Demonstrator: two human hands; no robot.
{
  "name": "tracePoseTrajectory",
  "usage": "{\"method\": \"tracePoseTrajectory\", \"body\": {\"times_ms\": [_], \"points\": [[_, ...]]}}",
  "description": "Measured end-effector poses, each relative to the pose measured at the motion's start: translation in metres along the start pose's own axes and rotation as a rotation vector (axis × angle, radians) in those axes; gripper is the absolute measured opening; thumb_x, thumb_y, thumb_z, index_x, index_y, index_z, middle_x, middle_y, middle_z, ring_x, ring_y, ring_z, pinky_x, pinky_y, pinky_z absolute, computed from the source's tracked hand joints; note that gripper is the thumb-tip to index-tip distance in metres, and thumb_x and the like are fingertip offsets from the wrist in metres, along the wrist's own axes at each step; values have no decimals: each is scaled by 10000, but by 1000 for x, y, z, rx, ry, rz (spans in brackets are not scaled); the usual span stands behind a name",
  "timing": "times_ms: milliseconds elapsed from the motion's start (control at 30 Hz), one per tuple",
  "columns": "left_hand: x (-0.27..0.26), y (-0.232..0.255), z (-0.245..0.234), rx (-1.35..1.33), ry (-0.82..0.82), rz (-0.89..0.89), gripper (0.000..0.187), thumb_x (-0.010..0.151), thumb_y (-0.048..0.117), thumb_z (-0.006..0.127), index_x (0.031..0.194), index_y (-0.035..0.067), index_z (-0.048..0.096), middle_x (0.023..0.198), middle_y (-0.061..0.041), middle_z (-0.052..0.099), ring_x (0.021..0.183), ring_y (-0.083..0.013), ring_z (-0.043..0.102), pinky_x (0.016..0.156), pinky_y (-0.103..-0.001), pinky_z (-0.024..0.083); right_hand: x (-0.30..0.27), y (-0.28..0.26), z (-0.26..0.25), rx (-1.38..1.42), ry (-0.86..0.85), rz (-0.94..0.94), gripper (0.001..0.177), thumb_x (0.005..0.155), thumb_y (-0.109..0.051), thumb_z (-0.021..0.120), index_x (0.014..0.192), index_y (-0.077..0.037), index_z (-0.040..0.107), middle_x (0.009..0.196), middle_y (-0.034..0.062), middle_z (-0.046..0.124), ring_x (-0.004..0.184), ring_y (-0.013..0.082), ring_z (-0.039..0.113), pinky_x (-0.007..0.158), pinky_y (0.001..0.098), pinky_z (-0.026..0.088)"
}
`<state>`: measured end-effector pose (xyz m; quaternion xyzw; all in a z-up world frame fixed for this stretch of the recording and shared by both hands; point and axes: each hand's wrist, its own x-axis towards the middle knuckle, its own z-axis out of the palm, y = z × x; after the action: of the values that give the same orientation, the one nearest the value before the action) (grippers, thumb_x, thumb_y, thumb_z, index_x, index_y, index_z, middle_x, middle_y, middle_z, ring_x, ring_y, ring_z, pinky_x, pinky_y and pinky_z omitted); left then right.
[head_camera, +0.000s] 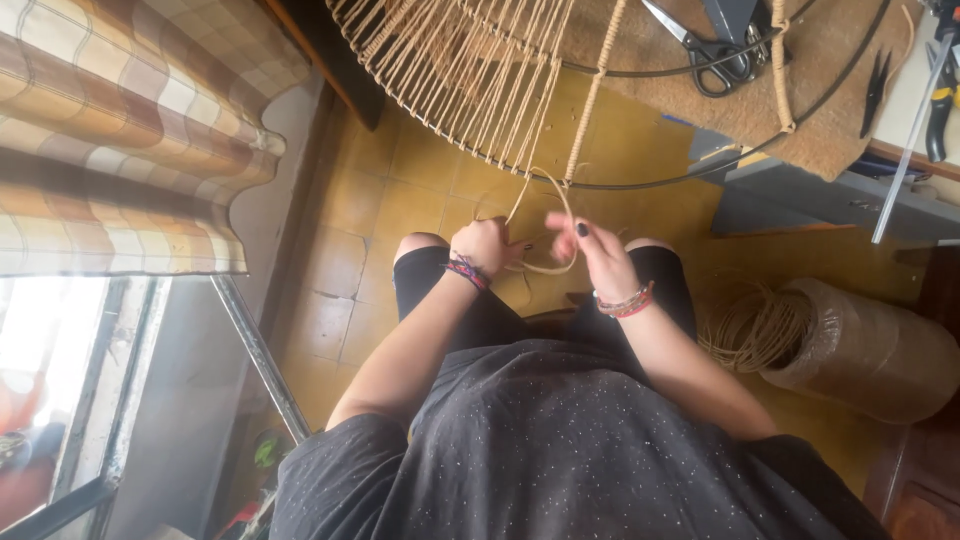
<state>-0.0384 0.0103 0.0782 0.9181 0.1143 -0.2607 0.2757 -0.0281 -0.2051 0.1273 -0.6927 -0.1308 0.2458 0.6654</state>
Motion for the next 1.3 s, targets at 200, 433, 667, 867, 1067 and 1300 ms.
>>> {"method": "tracePoseTrajectory", "body": {"times_ms": [200,433,667,867,1067,1300], "points": [[-37,16,-12,-1285,-227,26,405,965,397,612,721,76,642,414,31,399,351,-45,435,344,-146,324,-12,101,-19,-1515,-526,319,325,955,-240,463,1072,-293,762,1083,-52,777,1156,198,695,1087,452,458],[6,0,13,49,72,57,415,896,530,620,842,150,776,752,-132,741,817,-318,768,682,-418,625,-1,6,-1,-246,-9,-73,335,1001,-135,454,1266,-80,652,1154,175,719,1165,304,661,1048,408,458],[2,-17,34,-461,-5,53,591,759,777,701,796,197,811,733,-121,750,855,-337,748,805,-426,595,-7,62,-9,-518,-151,62,322,955,-82,598,1256,-33,701,1208,208,718,1197,361,640,1075,476,454],[21,-16,50,-285,194,113,308,865,449,670,969,187,794,824,-154,760,846,-393,747,742,-485,615,-8,17,1,-756,-120,6,200,999,-146,566,1098,-122,738,939,107,770,975,319,725,909,423,531],[-4,-14,15,-372,-13,129,563,792,696,689,807,142,788,806,-124,765,920,-391,738,860,-457,592,-3,55,-10,-276,-142,-34,265,986,-22,558,1205,32,698,1382,282,604,1331,388,526,1134,549,374],[32,-24,63,-175,184,111,412,782,447,770,842,40,773,767,-202,738,813,-401,753,724,-476,627,-8,52,-10,-682,-164,-40,161,944,-75,606,945,-92,767,869,105,764,911,297,722,869,389,541]]}}
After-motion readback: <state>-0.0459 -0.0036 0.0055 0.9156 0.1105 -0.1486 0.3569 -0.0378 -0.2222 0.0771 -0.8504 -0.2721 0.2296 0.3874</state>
